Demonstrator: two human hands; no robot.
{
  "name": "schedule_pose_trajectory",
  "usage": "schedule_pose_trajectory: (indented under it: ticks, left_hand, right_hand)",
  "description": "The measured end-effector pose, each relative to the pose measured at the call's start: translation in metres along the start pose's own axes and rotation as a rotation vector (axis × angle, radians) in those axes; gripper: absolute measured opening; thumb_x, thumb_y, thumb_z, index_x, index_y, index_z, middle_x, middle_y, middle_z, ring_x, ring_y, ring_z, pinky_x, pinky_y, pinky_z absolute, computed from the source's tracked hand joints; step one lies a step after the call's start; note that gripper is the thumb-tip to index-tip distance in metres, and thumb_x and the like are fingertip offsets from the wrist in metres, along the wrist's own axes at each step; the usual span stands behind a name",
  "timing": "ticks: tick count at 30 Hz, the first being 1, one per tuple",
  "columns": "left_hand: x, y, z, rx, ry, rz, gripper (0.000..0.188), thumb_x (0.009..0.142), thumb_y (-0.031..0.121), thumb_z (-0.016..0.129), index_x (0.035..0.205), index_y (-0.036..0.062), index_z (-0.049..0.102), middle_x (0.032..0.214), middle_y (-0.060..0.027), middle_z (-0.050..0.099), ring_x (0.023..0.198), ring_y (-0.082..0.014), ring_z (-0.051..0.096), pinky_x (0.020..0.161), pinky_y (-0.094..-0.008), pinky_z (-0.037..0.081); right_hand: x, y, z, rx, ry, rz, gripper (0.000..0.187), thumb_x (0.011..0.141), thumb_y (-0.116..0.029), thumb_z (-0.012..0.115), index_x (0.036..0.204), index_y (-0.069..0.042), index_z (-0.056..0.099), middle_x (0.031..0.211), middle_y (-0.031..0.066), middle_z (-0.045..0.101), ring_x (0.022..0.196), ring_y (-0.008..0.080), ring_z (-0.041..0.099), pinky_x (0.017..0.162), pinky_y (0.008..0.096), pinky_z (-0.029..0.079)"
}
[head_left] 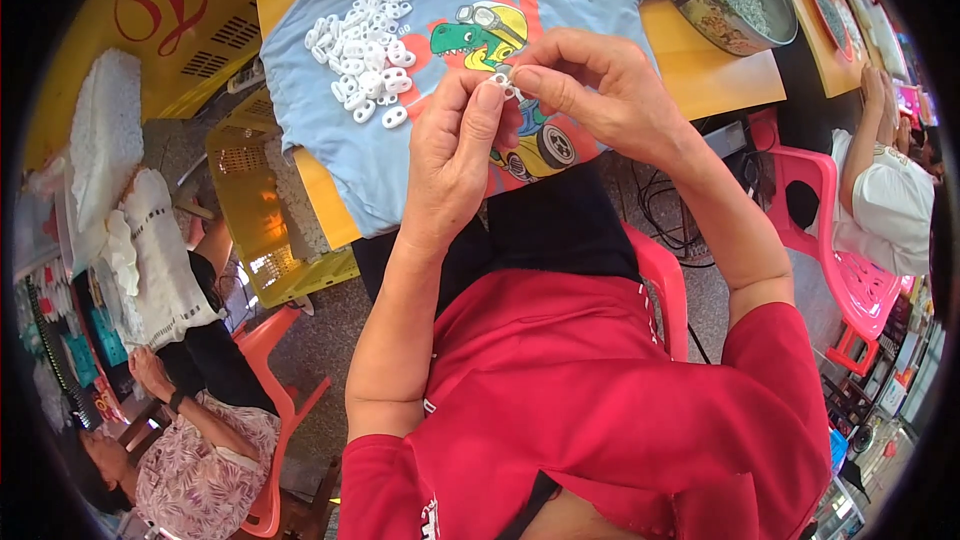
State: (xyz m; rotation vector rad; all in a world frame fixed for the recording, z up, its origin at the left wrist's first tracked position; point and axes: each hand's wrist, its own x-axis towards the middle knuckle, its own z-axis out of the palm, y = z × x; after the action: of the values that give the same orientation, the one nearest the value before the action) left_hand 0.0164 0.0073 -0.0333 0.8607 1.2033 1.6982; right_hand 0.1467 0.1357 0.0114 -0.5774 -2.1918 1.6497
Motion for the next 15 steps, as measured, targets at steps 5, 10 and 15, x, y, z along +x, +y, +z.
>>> schedule_pose_trajectory:
  ticks: [5, 10, 15]
  left_hand:
    - [-0.0012, -0.0024, -0.0001, -0.038, 0.0, 0.027, 0.02, 0.103, 0.021, 0.048, 0.099, 0.0025, 0.056, 0.08, 0.0003, 0.058, 0.067, -0.0052, 0.051, 0.061, -0.0207, 0.044]
    - [-0.0011, -0.0017, 0.001, -0.04, 0.035, 0.033, 0.02, 0.103, 0.021, 0.048, 0.099, 0.0026, 0.056, 0.079, 0.0006, 0.058, 0.067, -0.0049, 0.051, 0.062, -0.0204, 0.044]
    - [-0.0011, -0.0011, 0.0012, -0.044, 0.041, 0.036, 0.02, 0.103, 0.021, 0.049, 0.098, 0.0026, 0.056, 0.079, 0.0004, 0.058, 0.067, -0.0048, 0.052, 0.061, -0.0202, 0.044]
  right_hand:
    - [-0.0022, 0.0009, 0.0038, 0.177, 0.042, 0.105, 0.021, 0.095, -0.017, 0.063, 0.104, 0.002, 0.066, 0.086, 0.0011, 0.064, 0.071, 0.0057, 0.057, 0.065, 0.021, 0.048]
    - [-0.0018, -0.0014, 0.009, 0.195, 0.081, 0.085, 0.021, 0.095, -0.017, 0.063, 0.103, 0.002, 0.066, 0.085, 0.0008, 0.063, 0.07, 0.0055, 0.056, 0.064, 0.02, 0.046]
    - [-0.0009, -0.001, 0.0101, 0.121, 0.07, 0.062, 0.02, 0.094, -0.017, 0.063, 0.102, 0.002, 0.065, 0.085, 0.0003, 0.062, 0.069, 0.0055, 0.055, 0.064, 0.0196, 0.046]
